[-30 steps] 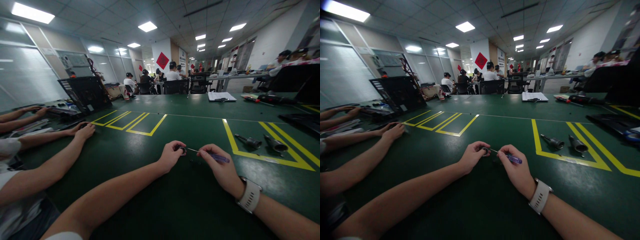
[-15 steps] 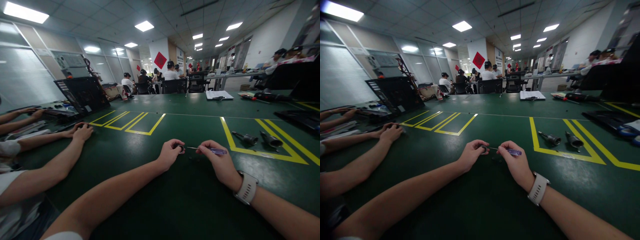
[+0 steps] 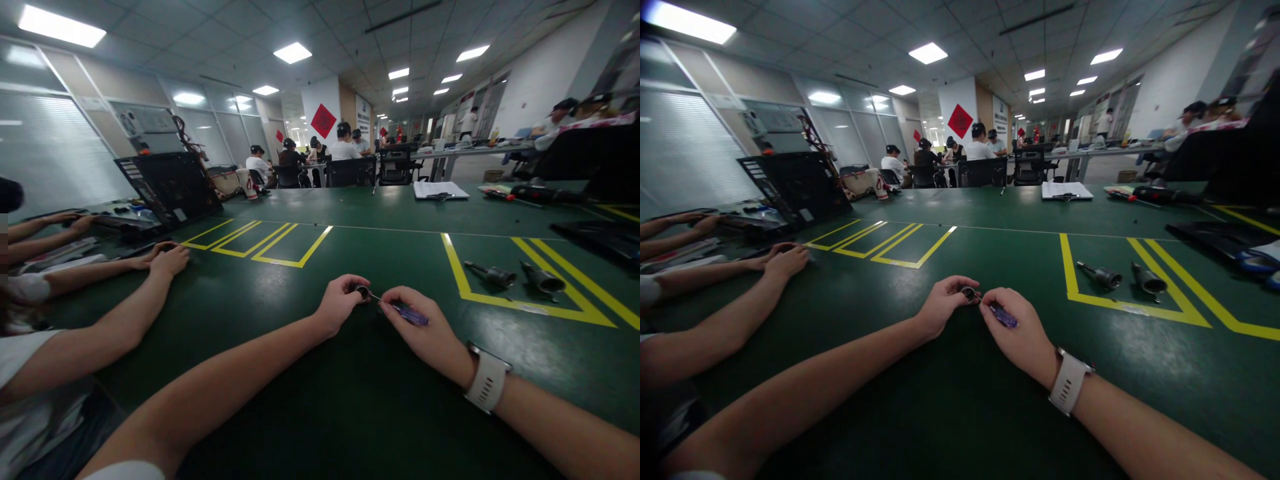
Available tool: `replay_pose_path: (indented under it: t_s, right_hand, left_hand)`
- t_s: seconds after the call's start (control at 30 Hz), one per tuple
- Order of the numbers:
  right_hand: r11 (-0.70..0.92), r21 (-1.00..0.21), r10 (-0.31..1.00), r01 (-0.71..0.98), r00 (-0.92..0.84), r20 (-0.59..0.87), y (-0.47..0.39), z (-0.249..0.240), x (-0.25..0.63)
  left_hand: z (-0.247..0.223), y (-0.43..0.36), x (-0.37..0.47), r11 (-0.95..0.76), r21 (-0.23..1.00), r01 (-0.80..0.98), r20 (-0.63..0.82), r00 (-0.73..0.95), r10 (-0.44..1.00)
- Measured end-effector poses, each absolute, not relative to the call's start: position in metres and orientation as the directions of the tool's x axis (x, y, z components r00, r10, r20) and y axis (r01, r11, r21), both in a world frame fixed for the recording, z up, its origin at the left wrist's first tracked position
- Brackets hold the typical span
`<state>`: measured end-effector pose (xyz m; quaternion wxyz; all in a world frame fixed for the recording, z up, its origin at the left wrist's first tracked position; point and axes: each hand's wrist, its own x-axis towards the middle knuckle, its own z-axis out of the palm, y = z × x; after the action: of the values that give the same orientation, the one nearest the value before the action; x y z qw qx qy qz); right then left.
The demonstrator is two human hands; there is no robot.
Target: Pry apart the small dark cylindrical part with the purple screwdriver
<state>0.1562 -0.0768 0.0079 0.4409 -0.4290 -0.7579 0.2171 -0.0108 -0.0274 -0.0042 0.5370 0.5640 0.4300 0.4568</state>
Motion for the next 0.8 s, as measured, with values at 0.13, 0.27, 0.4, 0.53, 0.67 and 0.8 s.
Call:
replay_pose_path:
  t_s: [0.13,0.27,0.4,0.53,0.67,0.8]
  right_hand:
    - [0.566,-0.673,0.822,0.476,-0.266,0.503,-0.077,0.006,0.158]
    - [0.576,-0.664,0.817,0.477,-0.297,0.495,-0.076,0.003,0.157]
    - [0.565,-0.682,0.823,0.465,-0.264,0.502,-0.077,0.004,0.158]
    - [0.466,-0.799,0.877,0.38,-0.081,0.473,-0.076,0.007,0.162]
    - [0.281,-0.944,0.955,0.173,0.047,0.292,-0.066,0.001,0.168]
    - [0.234,-0.963,0.969,0.131,0.046,0.241,-0.06,-0.005,0.168]
  left_hand:
    - [-0.003,-0.029,-0.011,-0.044,0.999,-0.021,0.048,0.222,0.974]
    - [-0.001,-0.031,-0.009,-0.042,0.999,-0.026,0.047,0.221,0.974]
    - [-0.001,-0.032,-0.008,-0.044,0.999,-0.018,0.047,0.207,0.977]
    - [-0.001,-0.031,-0.007,-0.005,0.999,-0.051,0.015,0.185,0.983]
    - [0.0,-0.031,-0.006,0.049,0.993,-0.106,-0.033,0.145,0.989]
    - [-0.002,-0.028,-0.009,0.065,0.988,-0.138,-0.042,0.166,0.985]
